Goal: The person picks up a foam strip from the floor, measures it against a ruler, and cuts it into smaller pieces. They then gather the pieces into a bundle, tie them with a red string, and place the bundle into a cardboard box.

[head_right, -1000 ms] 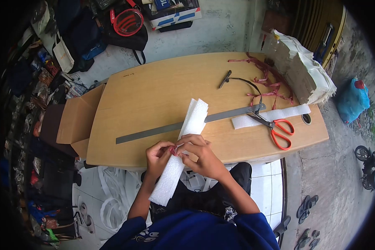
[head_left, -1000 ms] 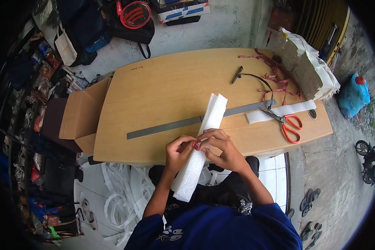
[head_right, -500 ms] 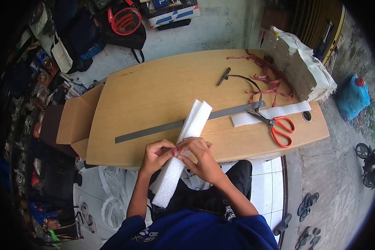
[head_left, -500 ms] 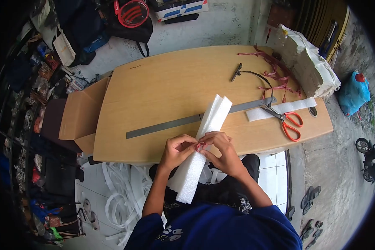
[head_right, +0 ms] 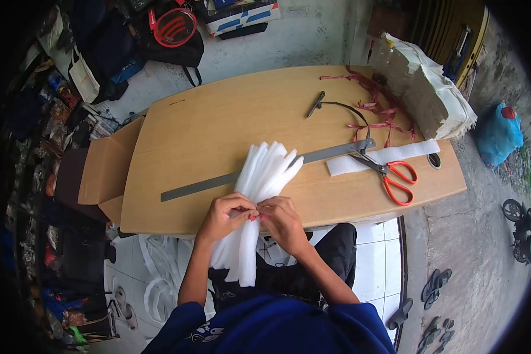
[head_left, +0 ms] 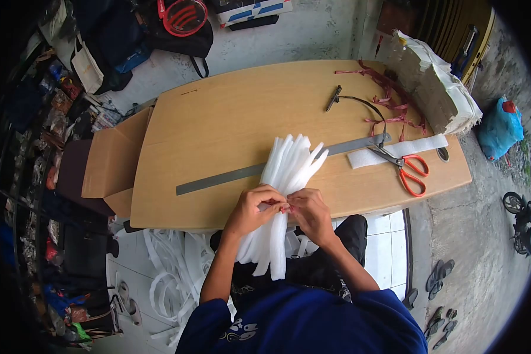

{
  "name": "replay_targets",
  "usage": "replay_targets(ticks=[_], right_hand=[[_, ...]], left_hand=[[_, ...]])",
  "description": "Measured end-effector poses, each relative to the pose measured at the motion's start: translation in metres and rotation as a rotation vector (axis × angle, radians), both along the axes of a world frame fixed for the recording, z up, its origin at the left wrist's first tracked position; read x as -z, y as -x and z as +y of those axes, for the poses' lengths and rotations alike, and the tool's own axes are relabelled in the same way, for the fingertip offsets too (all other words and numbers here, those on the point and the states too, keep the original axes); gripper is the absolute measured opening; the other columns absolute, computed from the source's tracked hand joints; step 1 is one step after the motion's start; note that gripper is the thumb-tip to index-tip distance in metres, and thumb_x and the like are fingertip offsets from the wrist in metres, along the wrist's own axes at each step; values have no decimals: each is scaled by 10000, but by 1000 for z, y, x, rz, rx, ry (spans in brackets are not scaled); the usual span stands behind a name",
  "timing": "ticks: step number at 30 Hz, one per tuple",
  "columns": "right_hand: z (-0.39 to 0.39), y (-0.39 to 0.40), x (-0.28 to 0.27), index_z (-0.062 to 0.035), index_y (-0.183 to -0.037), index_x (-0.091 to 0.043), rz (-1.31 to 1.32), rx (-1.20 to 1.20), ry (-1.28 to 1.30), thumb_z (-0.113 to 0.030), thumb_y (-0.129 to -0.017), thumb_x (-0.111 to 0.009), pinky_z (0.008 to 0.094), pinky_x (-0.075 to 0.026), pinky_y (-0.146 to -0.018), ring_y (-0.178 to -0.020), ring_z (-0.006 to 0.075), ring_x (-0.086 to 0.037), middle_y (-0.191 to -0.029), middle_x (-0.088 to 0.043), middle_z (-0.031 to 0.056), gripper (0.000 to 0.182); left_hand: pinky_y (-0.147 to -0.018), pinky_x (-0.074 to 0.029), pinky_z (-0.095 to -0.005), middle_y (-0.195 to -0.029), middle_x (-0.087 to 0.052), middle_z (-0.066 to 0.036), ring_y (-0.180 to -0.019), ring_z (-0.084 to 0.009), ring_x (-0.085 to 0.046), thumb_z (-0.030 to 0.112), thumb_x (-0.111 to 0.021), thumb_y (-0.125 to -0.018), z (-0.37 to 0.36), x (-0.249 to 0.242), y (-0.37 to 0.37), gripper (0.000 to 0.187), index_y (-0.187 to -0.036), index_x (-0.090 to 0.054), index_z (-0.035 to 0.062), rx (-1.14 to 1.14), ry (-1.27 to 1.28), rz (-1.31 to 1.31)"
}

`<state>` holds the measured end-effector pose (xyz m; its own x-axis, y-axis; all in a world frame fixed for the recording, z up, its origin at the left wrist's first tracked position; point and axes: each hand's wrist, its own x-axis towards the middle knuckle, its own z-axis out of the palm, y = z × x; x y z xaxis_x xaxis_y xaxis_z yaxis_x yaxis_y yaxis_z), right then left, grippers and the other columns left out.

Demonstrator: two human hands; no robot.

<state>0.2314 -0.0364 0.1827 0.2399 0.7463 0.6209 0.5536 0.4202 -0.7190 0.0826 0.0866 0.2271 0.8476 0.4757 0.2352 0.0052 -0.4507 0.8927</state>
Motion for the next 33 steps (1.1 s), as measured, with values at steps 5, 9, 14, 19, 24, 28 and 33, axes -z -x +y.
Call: replay_targets(ticks=[5, 9, 14, 19, 24, 28, 33], right_hand=[[6, 8, 0, 25, -969, -615, 91, 73, 19, 32, -782, -721, 341, -517, -772, -913, 273, -632, -1045, -632, 142, 214], [-1, 18, -3, 35, -975, -610, 247, 152, 181, -3, -835, -699, 325, -532, -710, -861, 261, -661, -1020, -632, 174, 170], [6, 31, -12, 59, -1013, -585, 306, 176, 299, -42, -896, -642, 336, -547, -709, -847, 281, -684, -988, -621, 194, 164], [18, 33, -7, 54, -1033, -589, 333, 140, 200, -17, -896, -626, 348, -551, -731, -849, 281, -685, -998, -613, 195, 159], [23, 27, 0, 70, -1058, -572, 408, 12, 238, 22, -913, -601, 287, -528, -806, -951, 178, -643, -1045, -600, 121, 156], [27, 26, 6, 62, -1006, -624, 539, -43, 158, -7, -890, -649, 280, -524, -779, -884, 177, -645, -974, -610, 119, 137], [28, 22, 4, 33, -996, -644, 702, -167, 125, -9, -886, -668, 262, -512, -787, -902, 121, -616, -989, -617, 76, 120]], left_hand=[[-718, -525, -245, -900, -664, -80, -812, -116, -643, -38, -666, -847, 2, -4, 1, 67, -911, -681, -29, -63, 51, -5], [-723, -533, -254, -896, -653, -83, -810, -134, -651, -24, -671, -847, -2, -1, -2, 83, -929, -679, -23, -123, -55, -47], [-775, -529, -319, -1015, -617, -102, -919, -221, -636, 8, -707, -795, -8, 1, -4, 159, -950, -675, 13, -286, -239, -112], [-893, -459, -426, -1156, -561, -133, -1122, -320, -525, 126, -761, -748, -6, 3, 1, 251, -971, -665, 65, -537, -386, -77], [-890, -475, -410, -1183, -558, -153, -1107, -336, -550, 122, -768, -740, 0, 5, 6, 224, -935, -678, 56, -504, -316, -75], [-825, -526, -343, -1172, -569, -142, -1061, -275, -601, 74, -757, -758, -1, 7, 5, 163, -898, -684, 35, -465, -209, -106], [-775, -551, -278, -1171, -569, -128, -983, -204, -641, 33, -735, -795, 2, 15, 8, 115, -899, -688, 13, -393, -84, -165]])
